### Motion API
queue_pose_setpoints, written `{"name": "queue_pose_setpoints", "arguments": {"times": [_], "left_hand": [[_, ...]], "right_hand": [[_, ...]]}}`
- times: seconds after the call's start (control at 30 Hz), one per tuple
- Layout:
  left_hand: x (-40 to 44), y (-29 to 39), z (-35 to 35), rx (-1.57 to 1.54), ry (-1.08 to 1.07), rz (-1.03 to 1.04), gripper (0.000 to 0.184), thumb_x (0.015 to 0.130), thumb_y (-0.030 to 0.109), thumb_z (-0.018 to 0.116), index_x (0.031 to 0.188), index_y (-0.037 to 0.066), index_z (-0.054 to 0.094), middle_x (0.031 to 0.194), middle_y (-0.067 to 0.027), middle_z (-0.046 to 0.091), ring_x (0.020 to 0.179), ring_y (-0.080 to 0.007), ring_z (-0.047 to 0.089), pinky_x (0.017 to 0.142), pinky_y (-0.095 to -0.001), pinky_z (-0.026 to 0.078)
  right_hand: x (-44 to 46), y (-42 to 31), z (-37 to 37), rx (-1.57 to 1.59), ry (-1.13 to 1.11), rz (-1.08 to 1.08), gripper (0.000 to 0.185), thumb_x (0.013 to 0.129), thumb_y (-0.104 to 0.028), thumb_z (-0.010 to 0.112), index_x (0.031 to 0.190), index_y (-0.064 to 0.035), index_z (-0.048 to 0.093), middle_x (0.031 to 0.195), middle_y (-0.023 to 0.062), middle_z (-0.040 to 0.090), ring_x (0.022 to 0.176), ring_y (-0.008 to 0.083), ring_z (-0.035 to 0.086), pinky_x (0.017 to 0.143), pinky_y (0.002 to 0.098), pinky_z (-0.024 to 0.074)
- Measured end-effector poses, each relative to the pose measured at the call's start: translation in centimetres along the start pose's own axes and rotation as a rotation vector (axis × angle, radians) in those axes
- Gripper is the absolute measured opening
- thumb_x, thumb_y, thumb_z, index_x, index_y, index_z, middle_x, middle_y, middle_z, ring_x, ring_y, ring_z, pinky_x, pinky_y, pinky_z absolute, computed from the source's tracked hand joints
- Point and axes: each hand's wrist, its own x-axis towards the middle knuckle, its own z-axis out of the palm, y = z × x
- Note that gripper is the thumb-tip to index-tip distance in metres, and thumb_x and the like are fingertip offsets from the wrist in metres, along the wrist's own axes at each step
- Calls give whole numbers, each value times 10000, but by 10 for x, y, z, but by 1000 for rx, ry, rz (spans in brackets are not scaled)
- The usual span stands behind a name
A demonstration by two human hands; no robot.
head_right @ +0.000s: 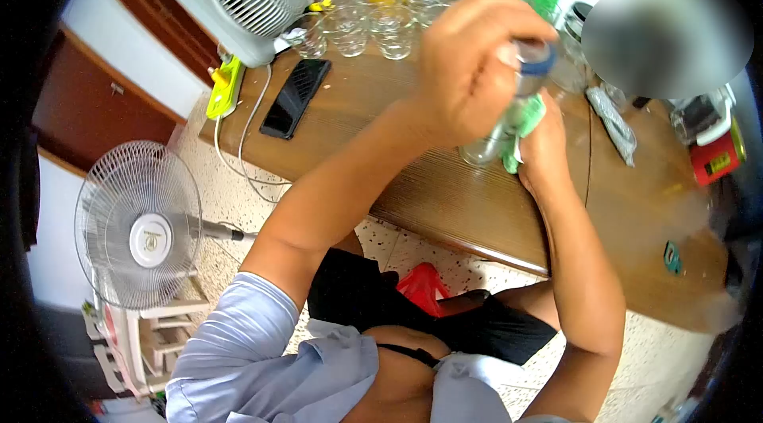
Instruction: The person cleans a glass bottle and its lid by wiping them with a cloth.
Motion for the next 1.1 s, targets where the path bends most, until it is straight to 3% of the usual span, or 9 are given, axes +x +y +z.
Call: {"name": "queue_pose_setpoints", "arguments": {"times": [0.13, 0.27, 0.33, 0.47, 0.53, 0.67, 0.77, 0.8, 1.1], "left_hand": [[13, 22, -11, -41, -86, -281, 411, 873, 28, 413, 1117, -29, 738, 1015, -159, 739, 943, -258, 716, 900, -368, 576], [19, 22, -19, 25, -126, -301, 269, 873, 24, 521, 1027, -12, 739, 943, -173, 727, 831, -298, 698, 767, -384, 574], [25, 46, -22, 20, -122, -430, 377, 895, 1, 386, 1070, -57, 715, 969, -165, 720, 877, -235, 671, 838, -342, 551], [14, 32, -11, -2, -115, -376, 192, 1023, 170, 731, 1104, -2, 761, 1003, -65, 729, 905, -126, 673, 802, -259, 523], [15, 32, -7, 37, -136, -214, 191, 1005, 160, 760, 1108, 0, 763, 1007, -54, 734, 899, -129, 672, 804, -260, 523], [16, 36, -5, -67, -196, -146, 179, 995, 99, 746, 1148, 9, 760, 1101, -79, 730, 972, -158, 680, 868, -274, 528], [17, 31, -10, -140, -265, -111, 222, 984, 51, 701, 1194, 4, 754, 1214, -124, 703, 1110, -182, 657, 955, -302, 521], [20, 30, -12, -118, -295, -83, 231, 984, 58, 691, 1200, 2, 754, 1230, -130, 698, 1130, -183, 650, 965, -309, 520], [20, 17, -29, -163, -387, -234, 420, 1023, 327, 602, 1180, -15, 786, 1351, -171, 639, 1185, -224, 621, 1034, -334, 486]], "right_hand": [[-2, -7, 7, -196, -63, -105, 461, 1137, -370, 465, 1158, 5, 733, 1098, 105, 750, 968, 192, 652, 891, 357, 523], [4, -5, 10, -294, -62, -148, 557, 1146, -427, 433, 1093, 28, 748, 1047, 139, 764, 980, 207, 669, 915, 367, 520], [12, 3, 8, -268, -72, -197, 580, 1145, -444, 435, 1082, 42, 744, 1032, 140, 762, 981, 209, 669, 919, 370, 518], [2, -7, 14, -128, -126, -176, 581, 1150, -457, 448, 1088, 38, 745, 984, 89, 741, 936, 162, 632, 885, 339, 510], [0, -14, 13, -71, -154, -144, 535, 1154, -449, 472, 1119, 12, 739, 970, 38, 712, 914, 101, 601, 847, 292, 496], [-16, -45, 26, 131, -28, -423, 471, 1155, -429, 508, 1168, -7, 715, 994, -1, 686, 872, 74, 586, 767, 269, 490], [-3, -35, -3, -587, 266, -1004, 367, 1150, -347, 505, 1240, -35, 677, 1102, 29, 685, 955, 108, 624, 830, 283, 507], [-17, -58, 20, 189, -37, -474, 443, 1173, -404, 449, 1137, -27, 679, 923, 10, 650, 783, 87, 590, 699, 245, 469], [-5, -12, 32, 77, -47, -500, 480, 1176, -394, 449, 1075, 8, 691, 877, 19, 655, 823, 100, 564, 749, 306, 498]]}}
